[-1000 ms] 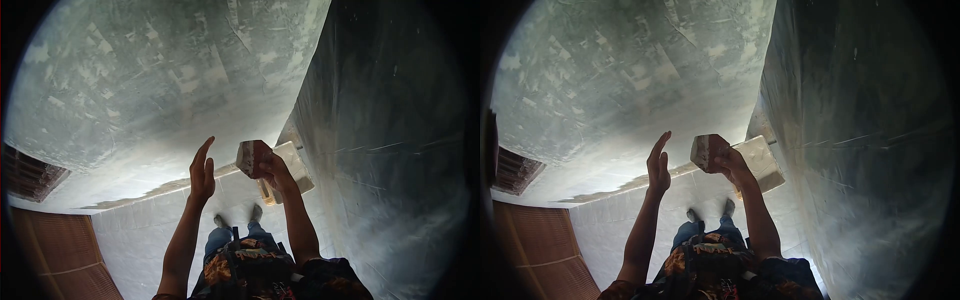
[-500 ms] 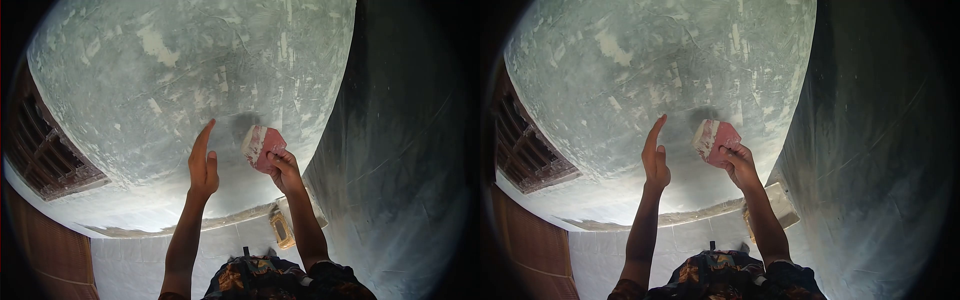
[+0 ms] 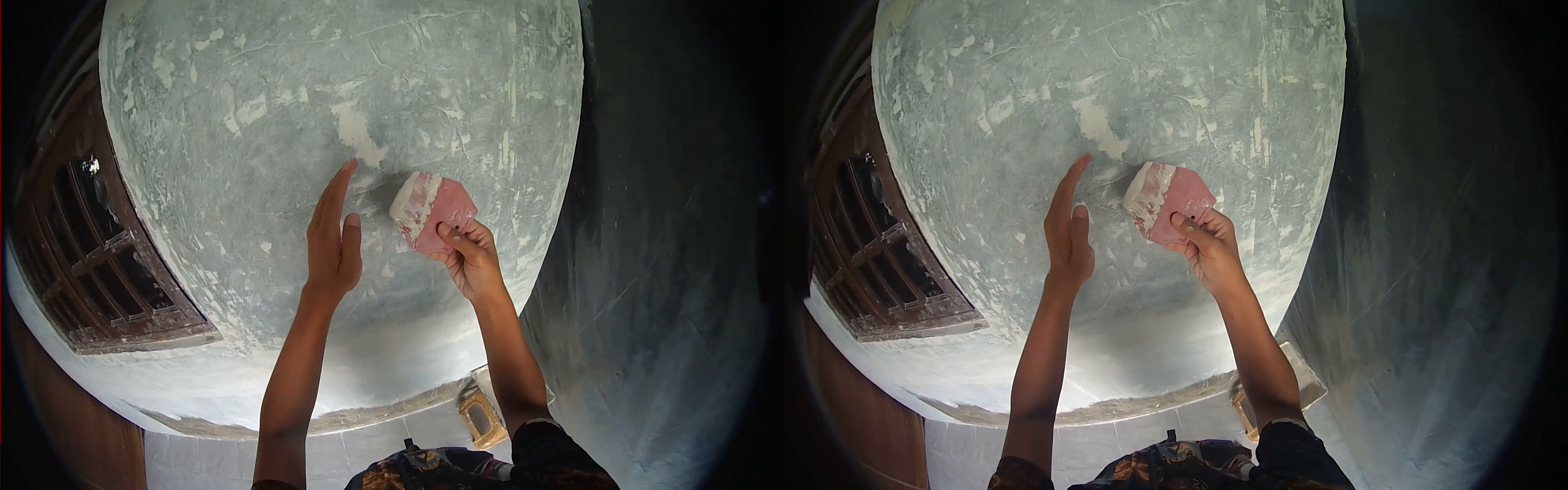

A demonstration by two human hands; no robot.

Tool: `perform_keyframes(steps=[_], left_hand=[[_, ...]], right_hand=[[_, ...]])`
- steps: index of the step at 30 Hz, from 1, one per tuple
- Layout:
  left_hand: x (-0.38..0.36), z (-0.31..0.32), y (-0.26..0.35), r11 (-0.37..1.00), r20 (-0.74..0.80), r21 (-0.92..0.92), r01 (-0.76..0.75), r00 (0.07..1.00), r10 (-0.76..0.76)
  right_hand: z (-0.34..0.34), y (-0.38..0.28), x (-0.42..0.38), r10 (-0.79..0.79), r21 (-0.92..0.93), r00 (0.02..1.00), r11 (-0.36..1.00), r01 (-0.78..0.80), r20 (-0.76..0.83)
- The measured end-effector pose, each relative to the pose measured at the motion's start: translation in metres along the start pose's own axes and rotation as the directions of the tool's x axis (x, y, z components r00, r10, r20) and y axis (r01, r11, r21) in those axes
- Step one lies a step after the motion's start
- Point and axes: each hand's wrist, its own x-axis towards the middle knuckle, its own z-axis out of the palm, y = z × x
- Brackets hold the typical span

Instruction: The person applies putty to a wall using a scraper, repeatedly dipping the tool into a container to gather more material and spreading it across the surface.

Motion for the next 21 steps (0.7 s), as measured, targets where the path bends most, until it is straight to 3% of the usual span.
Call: perform_keyframes(steps=[8,11,18,21], left_hand=[[0.065,-0.036,-0.024,0.982,-0.077,0.064,-0.179,0.980,0.184],[0.086,-0.038,-0.032,0.971,-0.093,0.068,-0.227,0.968,0.233],[0.139,-0.044,-0.047,0.945,-0.164,0.052,-0.323,0.931,0.327],[0.171,-0.049,-0.049,0.954,-0.205,0.085,-0.288,0.932,0.300]], right_hand=[[0.064,-0.029,0.054,-0.145,-0.217,0.989,0.965,0.144,0.011],[0.081,-0.036,0.070,-0.182,-0.202,0.982,0.961,0.188,0.048],[0.109,-0.064,0.117,-0.263,-0.272,0.955,0.917,0.291,0.136],[0.120,-0.085,0.150,-0.312,-0.359,0.934,0.863,0.355,0.173]])
